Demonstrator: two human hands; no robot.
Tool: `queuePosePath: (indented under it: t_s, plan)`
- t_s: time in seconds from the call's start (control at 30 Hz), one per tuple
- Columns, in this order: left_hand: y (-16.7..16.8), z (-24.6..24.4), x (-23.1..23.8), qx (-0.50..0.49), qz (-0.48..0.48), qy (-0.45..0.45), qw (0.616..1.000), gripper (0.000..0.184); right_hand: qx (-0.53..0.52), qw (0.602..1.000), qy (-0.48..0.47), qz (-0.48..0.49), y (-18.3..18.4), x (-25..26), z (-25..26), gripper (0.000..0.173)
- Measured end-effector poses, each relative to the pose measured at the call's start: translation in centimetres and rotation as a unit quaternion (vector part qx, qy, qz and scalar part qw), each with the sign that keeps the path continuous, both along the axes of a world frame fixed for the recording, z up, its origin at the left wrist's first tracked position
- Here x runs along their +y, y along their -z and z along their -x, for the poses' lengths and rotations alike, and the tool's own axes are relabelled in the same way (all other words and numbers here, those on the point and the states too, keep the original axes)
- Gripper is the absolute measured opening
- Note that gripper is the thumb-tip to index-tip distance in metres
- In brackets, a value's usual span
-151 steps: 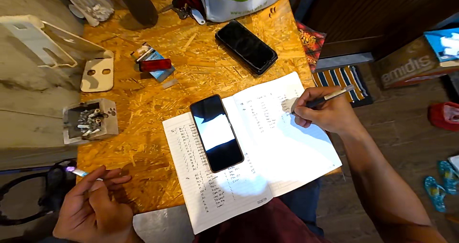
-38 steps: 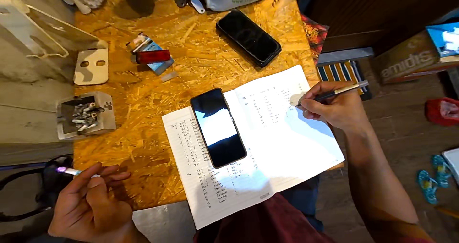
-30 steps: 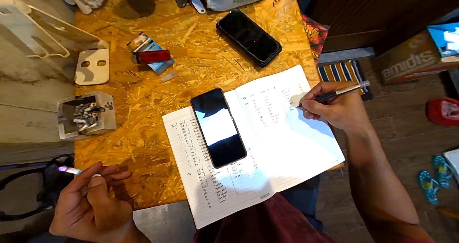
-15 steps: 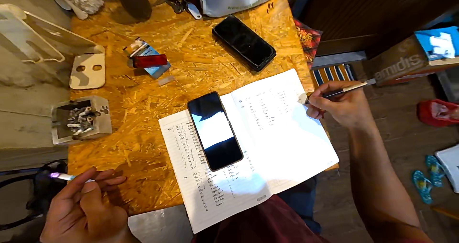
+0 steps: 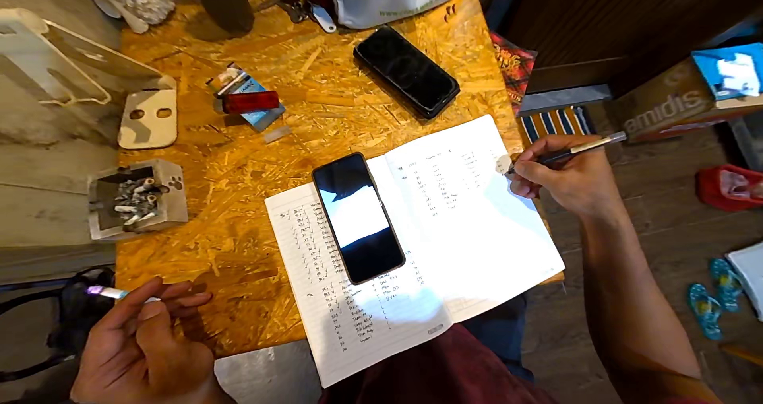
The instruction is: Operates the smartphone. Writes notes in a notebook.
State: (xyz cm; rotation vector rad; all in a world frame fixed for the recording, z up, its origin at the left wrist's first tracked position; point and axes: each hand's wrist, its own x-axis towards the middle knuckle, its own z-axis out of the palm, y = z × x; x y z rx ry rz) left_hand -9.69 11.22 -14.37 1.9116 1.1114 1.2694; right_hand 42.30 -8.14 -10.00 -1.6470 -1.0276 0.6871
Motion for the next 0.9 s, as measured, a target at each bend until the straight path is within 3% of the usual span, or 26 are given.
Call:
queuePosePath:
  t_s: [0.9]
  plan:
    - [-1.4,-1.7,-0.6,-0.046,-0.028,-0.005,0.999,0.026,-0.017,0.999,0.031,0.000,0.6,-0.6,0.1,0.004]
